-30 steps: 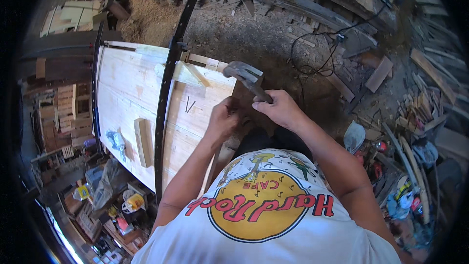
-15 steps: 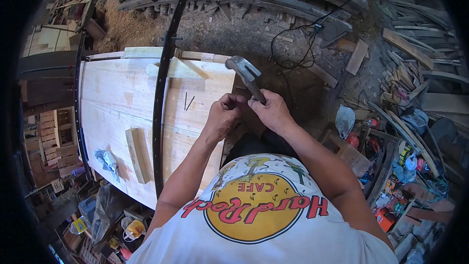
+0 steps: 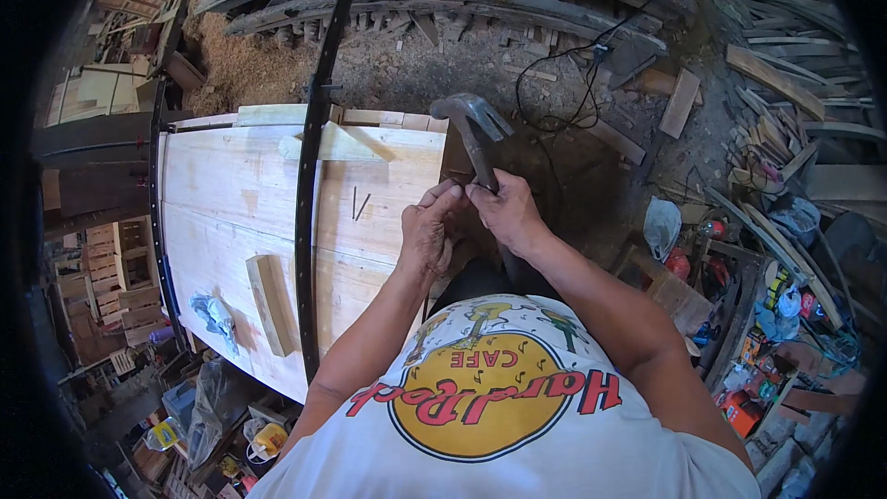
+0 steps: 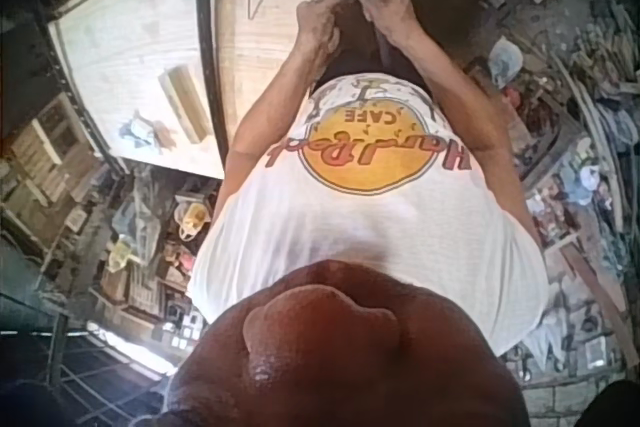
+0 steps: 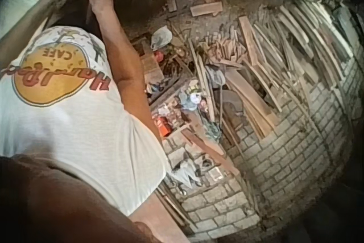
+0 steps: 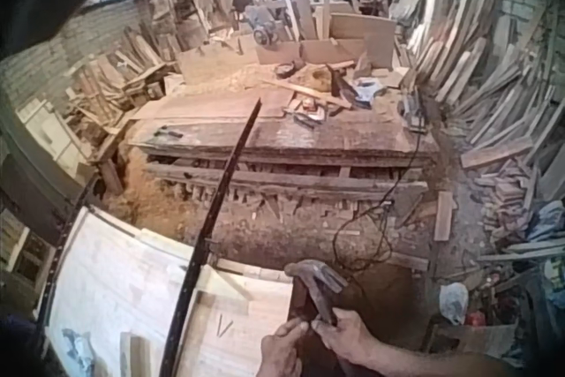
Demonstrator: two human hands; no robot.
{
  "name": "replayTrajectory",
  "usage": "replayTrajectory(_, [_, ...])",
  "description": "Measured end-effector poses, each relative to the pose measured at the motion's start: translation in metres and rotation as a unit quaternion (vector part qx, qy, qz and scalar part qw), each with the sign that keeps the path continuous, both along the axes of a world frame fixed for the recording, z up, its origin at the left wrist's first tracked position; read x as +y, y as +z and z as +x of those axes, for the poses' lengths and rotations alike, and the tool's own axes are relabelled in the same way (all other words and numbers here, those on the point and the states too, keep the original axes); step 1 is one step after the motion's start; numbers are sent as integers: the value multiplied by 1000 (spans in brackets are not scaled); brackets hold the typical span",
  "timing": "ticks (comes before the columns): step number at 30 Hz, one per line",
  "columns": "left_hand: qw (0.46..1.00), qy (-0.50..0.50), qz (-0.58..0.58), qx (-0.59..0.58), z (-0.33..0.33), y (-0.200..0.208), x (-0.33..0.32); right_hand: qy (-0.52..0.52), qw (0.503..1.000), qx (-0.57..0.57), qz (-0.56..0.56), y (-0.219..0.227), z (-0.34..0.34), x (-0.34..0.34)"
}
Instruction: Hammering nails into wooden boards to assemble a furniture piece.
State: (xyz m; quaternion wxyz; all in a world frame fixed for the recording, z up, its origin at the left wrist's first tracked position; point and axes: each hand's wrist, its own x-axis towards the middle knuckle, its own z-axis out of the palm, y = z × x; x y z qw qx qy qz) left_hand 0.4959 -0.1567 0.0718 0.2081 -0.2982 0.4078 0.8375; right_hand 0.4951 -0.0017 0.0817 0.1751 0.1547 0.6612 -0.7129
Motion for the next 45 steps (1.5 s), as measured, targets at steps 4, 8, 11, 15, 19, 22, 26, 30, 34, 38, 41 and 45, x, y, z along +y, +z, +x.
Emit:
replayTrajectory(4, [996,-41,-71,27,-18,-7,-3,-2,1000,7,12,-13,-6,-1])
replayTrajectory(8, [920,-23,-291,262,-66,-53,-34,35,974,91,207,-11,-10,5])
replayTrajectory(11, [899,-22,-329,289,-90,-70,-45,76,966,75,235,32,-18,16])
replayTrajectory(15, [850,-87,-403,329,-95,-86,-45,53,987,79,128,72,-21,25])
replayTrajectory(19, [847,-93,-407,330,-95,-86,-40,12,951,201,233,52,-13,31])
replayTrajectory(22, [846,-79,-407,335,-97,-87,-40,23,939,203,276,55,-17,31])
replayTrajectory(26, [868,-60,-378,317,-97,-81,-36,39,932,228,277,88,-38,30])
replayTrajectory(30, [886,-79,-358,283,-99,-79,-36,45,932,229,279,104,-48,30])
replayTrajectory(34, [880,-77,-363,298,-103,-86,-37,53,935,211,280,102,-48,32])
replayTrajectory(38, [857,-80,-404,311,-107,-88,-39,56,935,213,277,98,-48,31])
replayTrajectory(41, [811,-117,-463,338,-111,-82,-41,63,934,213,278,97,-49,30])
replayTrajectory(45, [784,-145,-486,357,-114,-70,-41,67,932,217,284,103,-57,25])
